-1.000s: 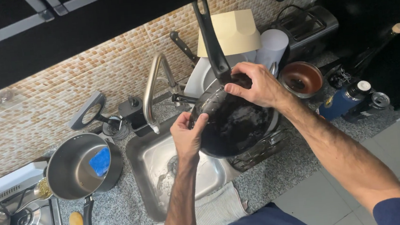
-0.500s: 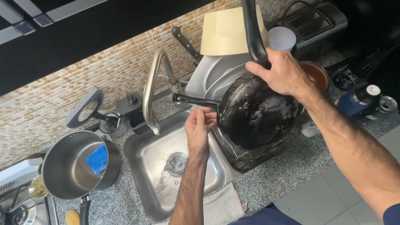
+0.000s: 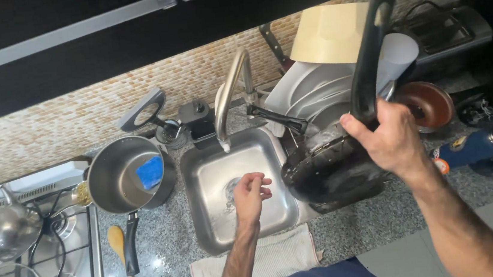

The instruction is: Washing various kitchen items including pans, pots, and lids in a sink and placing them on a drying rack.

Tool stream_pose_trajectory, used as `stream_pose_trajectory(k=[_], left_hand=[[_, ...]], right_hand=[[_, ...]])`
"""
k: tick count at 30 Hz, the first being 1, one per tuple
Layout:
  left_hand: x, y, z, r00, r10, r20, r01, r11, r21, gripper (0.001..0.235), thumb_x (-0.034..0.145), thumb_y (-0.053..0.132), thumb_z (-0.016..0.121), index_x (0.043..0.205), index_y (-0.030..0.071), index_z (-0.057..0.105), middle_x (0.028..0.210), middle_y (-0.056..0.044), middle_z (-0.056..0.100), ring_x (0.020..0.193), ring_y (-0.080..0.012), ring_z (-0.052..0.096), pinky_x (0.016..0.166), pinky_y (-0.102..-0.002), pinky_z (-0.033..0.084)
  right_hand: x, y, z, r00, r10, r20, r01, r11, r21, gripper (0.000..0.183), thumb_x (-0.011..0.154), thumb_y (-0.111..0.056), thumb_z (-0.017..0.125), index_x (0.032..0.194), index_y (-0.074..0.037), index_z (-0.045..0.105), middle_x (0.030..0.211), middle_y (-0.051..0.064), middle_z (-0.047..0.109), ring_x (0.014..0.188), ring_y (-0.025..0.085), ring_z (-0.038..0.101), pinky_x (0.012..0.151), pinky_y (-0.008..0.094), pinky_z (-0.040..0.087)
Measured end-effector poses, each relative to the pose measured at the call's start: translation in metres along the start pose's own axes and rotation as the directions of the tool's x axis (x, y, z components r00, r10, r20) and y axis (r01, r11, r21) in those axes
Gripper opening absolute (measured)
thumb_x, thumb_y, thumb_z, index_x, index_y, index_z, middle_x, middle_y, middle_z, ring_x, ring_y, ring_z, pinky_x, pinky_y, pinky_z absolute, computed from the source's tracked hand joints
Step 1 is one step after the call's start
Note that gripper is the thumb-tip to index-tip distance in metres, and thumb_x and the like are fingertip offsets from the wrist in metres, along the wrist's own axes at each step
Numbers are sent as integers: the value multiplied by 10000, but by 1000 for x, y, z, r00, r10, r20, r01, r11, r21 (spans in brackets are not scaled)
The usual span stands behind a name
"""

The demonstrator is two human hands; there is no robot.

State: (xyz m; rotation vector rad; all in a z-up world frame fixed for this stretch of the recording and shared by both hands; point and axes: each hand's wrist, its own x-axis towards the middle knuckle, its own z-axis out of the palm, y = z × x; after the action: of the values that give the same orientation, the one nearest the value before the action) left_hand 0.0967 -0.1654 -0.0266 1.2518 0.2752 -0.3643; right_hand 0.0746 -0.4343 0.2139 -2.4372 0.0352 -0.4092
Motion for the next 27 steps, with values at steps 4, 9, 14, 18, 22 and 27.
stream_pose_trajectory(k=[4, 9, 14, 18, 22, 27], left_hand=[[21, 9, -56, 997, 8, -74, -5, 999, 51, 270, 983, 85, 508, 1183, -18, 658, 1074, -161, 751, 813, -158, 668, 746, -320, 599], [96, 51, -84, 998, 38, 54, -37, 999, -34, 365, 977, 78, 450, 1298, -5, 602, 1244, -128, 702, 1048, -158, 708, 949, -330, 574], [186, 59, -76, 928, 39, 369, 9, 992, -129, 373, 995, 39, 516, 1355, 41, 614, 1092, -38, 676, 961, -121, 641, 856, -279, 532], [235, 56, -66, 910, 51, 411, -28, 998, -62, 320, 1009, 29, 561, 1318, 17, 644, 985, -30, 667, 847, -124, 629, 736, -280, 521], [246, 59, -61, 923, 45, 383, -76, 995, 65, 312, 1016, 104, 583, 1319, 72, 650, 894, -16, 688, 733, -117, 636, 651, -278, 528], [225, 86, -63, 879, 100, 467, -276, 905, 325, 389, 981, 119, 552, 1363, 124, 630, 877, -11, 725, 739, -103, 674, 672, -284, 566]], right_hand=[[-42, -11, 60, 993, 74, -94, -46, 961, 272, 275, 934, -295, 727, 980, -24, 704, 794, 95, 698, 748, 190, 674, 705, 353, 542], [-78, 15, 158, 973, 212, -90, -146, 872, 467, 230, 927, -275, 713, 949, -46, 713, 795, -5, 697, 765, 98, 647, 723, 289, 533], [-76, 32, 224, 950, 297, -91, -208, 824, 527, 277, 901, -302, 738, 953, -31, 710, 797, 7, 670, 783, 118, 613, 761, 300, 513], [-61, 25, 242, 954, 274, -119, -160, 806, 570, 292, 902, -303, 746, 980, -25, 697, 832, 25, 650, 804, 131, 597, 770, 319, 514], [-50, 17, 244, 948, 296, -114, -197, 831, 520, 277, 875, -281, 756, 988, -34, 702, 821, 33, 681, 798, 127, 622, 775, 314, 522], [-38, 19, 248, 931, 359, -64, -277, 809, 518, 261, 871, -272, 754, 971, -36, 701, 808, 36, 684, 779, 129, 618, 756, 314, 522]])
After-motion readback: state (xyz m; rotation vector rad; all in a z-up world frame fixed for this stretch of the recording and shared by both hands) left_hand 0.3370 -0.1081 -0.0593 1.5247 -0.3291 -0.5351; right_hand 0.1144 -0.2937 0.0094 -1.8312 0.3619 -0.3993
